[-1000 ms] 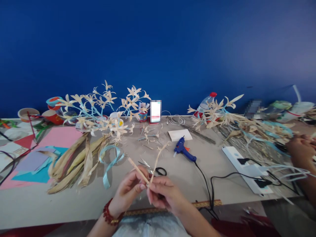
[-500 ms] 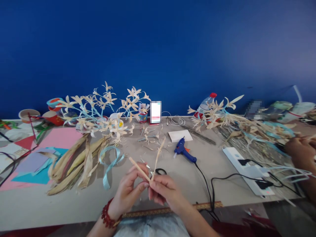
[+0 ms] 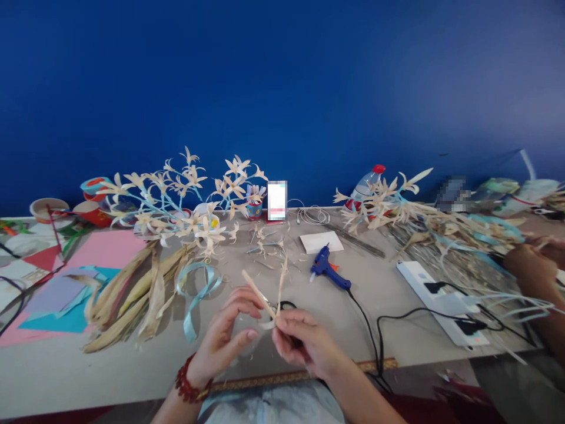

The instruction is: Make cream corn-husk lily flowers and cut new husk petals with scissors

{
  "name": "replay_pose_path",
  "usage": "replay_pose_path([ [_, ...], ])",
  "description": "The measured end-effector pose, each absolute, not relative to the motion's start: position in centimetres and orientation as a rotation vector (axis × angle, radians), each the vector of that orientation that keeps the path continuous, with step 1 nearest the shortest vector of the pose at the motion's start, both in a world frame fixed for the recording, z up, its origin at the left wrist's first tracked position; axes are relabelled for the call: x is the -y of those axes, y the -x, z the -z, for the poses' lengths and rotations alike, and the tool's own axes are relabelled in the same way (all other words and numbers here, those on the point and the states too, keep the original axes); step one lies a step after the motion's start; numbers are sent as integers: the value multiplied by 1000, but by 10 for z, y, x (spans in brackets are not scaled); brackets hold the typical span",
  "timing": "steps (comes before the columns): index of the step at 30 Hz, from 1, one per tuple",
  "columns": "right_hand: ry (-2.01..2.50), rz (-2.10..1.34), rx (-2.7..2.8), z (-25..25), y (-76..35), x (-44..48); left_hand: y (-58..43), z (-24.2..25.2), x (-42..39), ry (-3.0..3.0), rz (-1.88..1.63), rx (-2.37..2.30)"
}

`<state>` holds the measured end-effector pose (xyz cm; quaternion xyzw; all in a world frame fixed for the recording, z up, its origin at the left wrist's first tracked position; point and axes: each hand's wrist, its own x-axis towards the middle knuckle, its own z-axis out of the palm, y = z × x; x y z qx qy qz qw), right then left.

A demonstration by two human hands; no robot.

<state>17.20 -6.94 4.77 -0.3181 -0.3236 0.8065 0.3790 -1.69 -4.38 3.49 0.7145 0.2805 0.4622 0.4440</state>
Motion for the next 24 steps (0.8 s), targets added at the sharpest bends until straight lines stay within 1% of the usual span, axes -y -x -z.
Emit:
replay_pose_path([
  [3, 898, -1951, 936, -51, -170, 71, 12, -43, 44, -1835, -1171, -701],
  [6, 918, -1935, 967, -52, -166, 73, 7, -48, 45, -1879, -1178, -718],
  [12, 777, -2121, 790, -51, -165, 72, 9, -36, 44, -1826, -1193, -710],
  [17, 661, -2209, 701, -47, -167, 70, 11, -32, 43, -1751, -1178, -670],
  [20, 701, -2120, 772, -45, -168, 69, 10, -37, 44, -1780, -1156, -657],
  [24, 818, -1949, 934, -47, -169, 71, 7, -40, 46, -1840, -1188, -749],
])
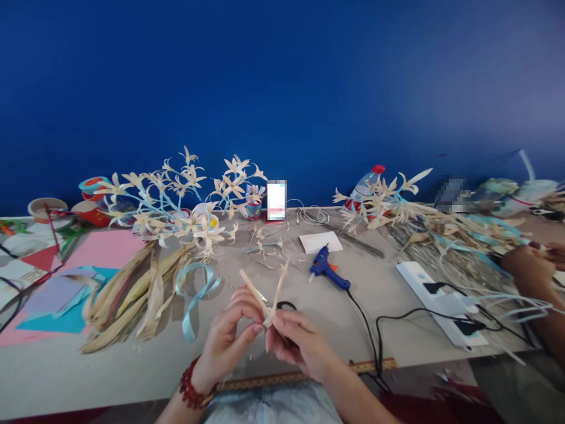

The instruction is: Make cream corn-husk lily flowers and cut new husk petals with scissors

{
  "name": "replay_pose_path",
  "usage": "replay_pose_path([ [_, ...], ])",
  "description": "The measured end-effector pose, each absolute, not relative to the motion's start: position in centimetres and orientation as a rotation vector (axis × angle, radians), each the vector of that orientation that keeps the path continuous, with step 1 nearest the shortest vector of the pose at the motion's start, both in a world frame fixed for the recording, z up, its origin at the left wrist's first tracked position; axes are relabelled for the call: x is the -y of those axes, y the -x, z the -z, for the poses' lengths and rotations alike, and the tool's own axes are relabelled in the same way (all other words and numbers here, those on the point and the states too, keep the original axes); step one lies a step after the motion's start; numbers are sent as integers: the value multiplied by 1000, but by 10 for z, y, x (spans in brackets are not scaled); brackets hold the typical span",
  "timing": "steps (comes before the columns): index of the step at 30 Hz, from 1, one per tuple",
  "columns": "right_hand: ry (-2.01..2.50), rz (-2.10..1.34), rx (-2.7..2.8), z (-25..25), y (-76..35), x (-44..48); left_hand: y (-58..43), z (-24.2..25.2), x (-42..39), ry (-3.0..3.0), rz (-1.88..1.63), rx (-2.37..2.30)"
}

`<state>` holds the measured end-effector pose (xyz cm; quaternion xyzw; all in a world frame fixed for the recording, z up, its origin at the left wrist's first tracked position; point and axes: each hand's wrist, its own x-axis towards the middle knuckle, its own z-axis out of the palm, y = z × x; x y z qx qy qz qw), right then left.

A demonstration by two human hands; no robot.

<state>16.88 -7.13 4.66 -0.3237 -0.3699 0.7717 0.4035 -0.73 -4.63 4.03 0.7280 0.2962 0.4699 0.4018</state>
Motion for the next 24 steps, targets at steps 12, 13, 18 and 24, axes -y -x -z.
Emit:
replay_pose_path([
  [12, 945, -1821, 1232, -50, -171, 72, 13, -45, 46, -2056, -1105, -763],
  [13, 937, -1853, 1197, -49, -173, 71, 14, -44, 46, -2064, -1104, -760],
  [18, 866, -2048, 957, -49, -178, 68, 20, -41, 44, -2081, -1107, -717],
  [24, 645, -2297, 651, -52, -184, 67, 21, -42, 41, -2082, -1105, -701],
])
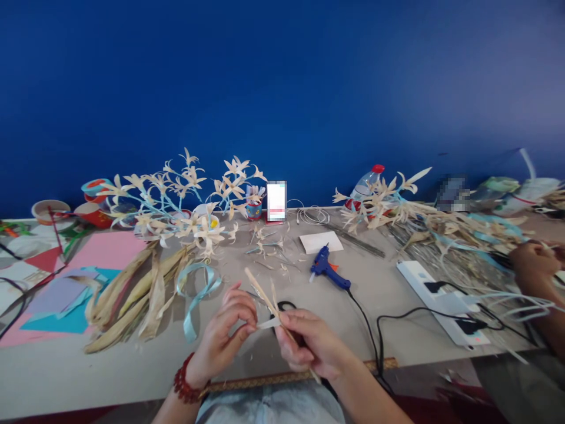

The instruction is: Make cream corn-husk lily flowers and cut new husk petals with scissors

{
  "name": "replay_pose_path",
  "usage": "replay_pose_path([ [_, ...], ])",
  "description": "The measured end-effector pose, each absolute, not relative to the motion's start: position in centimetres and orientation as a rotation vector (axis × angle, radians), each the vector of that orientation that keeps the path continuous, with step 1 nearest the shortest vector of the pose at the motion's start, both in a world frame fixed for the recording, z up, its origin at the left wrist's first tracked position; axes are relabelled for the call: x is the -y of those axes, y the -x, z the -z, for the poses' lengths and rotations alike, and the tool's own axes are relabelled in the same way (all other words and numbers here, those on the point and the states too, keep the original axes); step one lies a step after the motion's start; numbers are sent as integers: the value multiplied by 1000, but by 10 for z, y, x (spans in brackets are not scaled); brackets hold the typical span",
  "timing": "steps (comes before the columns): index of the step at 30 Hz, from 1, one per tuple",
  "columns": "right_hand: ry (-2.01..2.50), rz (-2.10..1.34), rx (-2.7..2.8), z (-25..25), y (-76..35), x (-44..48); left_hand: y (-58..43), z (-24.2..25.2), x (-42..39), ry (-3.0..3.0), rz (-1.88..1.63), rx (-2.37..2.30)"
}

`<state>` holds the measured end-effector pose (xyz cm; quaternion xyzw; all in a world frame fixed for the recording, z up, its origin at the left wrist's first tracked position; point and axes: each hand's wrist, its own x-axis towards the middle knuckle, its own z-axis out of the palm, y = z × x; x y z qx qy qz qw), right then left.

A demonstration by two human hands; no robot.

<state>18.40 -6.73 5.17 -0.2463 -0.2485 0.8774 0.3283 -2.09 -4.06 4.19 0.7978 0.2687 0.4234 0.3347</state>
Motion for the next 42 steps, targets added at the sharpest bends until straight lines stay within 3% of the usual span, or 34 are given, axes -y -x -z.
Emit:
replay_pose_path([
  [4, 480, -2429, 600, -48, -191, 68, 20, -37, 39, -2033, -1126, -673],
  [7, 557, -2340, 685, -44, -195, 68, 19, -33, 37, -1987, -1123, -661],
  [14, 1427, -1118, 1448, -35, -226, 73, 16, -22, 39, -1694, -1252, -683],
  [20, 1873, -484, 1878, -8, -270, 91, 11, -13, 45, -1342, -1263, -754],
  [25, 1896, -171, 1919, -6, -279, 88, -2, -14, 51, -1109, -1194, -799],
  [28, 1676, -249, 1776, -21, -257, 84, -9, -16, 55, -982, -1188, -807],
  [33, 1253, -801, 1695, -42, -195, 81, -17, -20, 60, -798, -1191, -789],
  [42, 1215, -946, 1689, -19, -162, 90, -23, -8, 85, -579, -1278, -890],
])
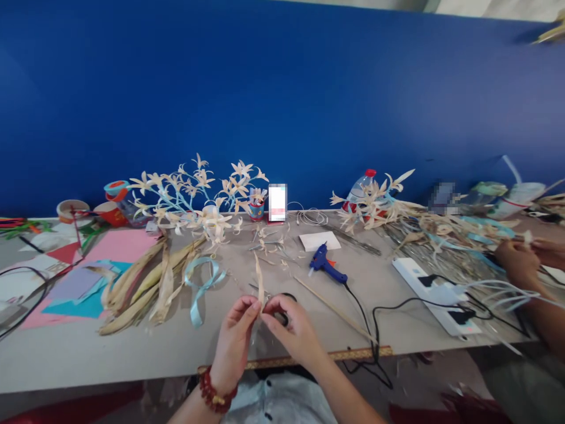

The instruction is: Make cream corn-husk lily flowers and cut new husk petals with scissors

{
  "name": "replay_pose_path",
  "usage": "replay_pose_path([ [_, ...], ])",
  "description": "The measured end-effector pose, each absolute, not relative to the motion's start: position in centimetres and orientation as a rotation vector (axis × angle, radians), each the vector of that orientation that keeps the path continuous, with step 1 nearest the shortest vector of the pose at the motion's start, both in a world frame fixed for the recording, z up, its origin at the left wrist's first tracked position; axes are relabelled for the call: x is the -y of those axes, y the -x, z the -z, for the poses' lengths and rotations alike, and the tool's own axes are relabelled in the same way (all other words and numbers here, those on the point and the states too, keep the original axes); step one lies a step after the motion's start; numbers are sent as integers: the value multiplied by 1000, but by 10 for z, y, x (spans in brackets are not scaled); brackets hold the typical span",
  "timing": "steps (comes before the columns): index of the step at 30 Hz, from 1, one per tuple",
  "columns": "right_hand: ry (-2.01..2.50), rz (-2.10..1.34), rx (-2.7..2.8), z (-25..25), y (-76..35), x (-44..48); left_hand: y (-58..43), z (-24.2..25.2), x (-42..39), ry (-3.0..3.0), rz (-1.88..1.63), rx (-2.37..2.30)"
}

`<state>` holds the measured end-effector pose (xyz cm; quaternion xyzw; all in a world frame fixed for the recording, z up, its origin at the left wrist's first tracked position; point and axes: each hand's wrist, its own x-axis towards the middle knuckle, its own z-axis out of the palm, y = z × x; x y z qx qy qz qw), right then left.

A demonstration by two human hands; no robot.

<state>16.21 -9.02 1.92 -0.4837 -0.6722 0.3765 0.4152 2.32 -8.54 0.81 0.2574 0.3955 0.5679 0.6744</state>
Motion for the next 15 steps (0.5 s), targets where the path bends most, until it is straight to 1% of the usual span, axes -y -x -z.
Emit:
replay_pose_path([
  [8, 1208, -1005, 1647, -7, -161, 98, -27, -2, 100, -559, -1301, -840],
  [15, 1146, -997, 1952, -19, -174, 90, -2, -3, 100, -908, -1099, -906],
])
